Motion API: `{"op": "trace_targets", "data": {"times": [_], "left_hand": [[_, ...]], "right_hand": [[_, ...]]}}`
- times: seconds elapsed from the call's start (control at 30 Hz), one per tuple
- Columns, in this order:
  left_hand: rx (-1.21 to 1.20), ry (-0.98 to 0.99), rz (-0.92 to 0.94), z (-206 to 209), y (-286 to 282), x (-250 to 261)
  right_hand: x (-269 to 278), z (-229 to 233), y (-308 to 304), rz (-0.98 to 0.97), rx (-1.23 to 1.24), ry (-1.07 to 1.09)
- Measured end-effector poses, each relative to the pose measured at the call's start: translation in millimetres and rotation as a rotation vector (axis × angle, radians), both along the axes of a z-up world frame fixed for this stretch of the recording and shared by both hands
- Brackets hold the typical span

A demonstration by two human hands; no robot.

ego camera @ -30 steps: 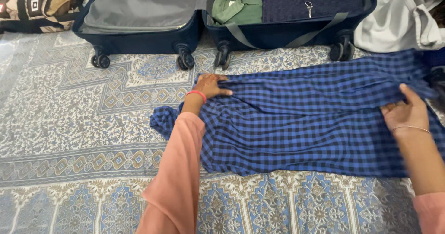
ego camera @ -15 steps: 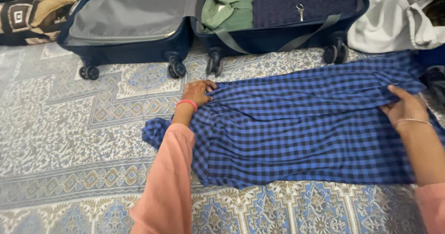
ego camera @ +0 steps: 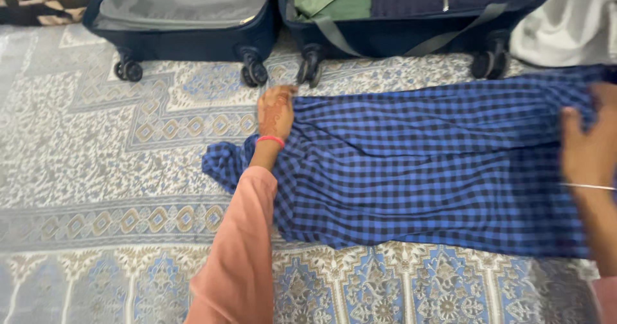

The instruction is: The person folds a blue checkered shirt and a pair of white trousers by hand, then places them into an open suitcase.

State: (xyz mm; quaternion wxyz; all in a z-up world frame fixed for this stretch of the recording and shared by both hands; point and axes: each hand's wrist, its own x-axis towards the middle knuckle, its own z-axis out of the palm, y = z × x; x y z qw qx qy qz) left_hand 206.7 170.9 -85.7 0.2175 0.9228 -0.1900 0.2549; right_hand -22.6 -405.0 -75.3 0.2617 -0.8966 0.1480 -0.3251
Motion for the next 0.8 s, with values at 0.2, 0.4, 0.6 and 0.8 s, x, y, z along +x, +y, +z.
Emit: {"op": "trace_targets", "data": {"times": [0.2, 0.4, 0.6, 0.8], "left_hand": [[-0.126, 0.195, 0.467, -8.1, 24.7, 12.8], [-0.542, 0.424, 0.319, -55.4, 60.2, 55.7], [-0.619, 0.563, 0.130, -73.3, 86.9, 69.0], [0.002, 0.669, 0.225, 40.2, 111.2, -57.7]], "right_hand": [[64.8, 35.7, 183.6, 0.558, -0.317, 0.087], [84.1, 8.7, 253.7, 0.645, -0.431, 0.278], [84.2, 7.2, 253.9, 0.629, -0.437, 0.268], [84.3, -2.9, 249.6, 0.633, -0.453, 0.254]]}}
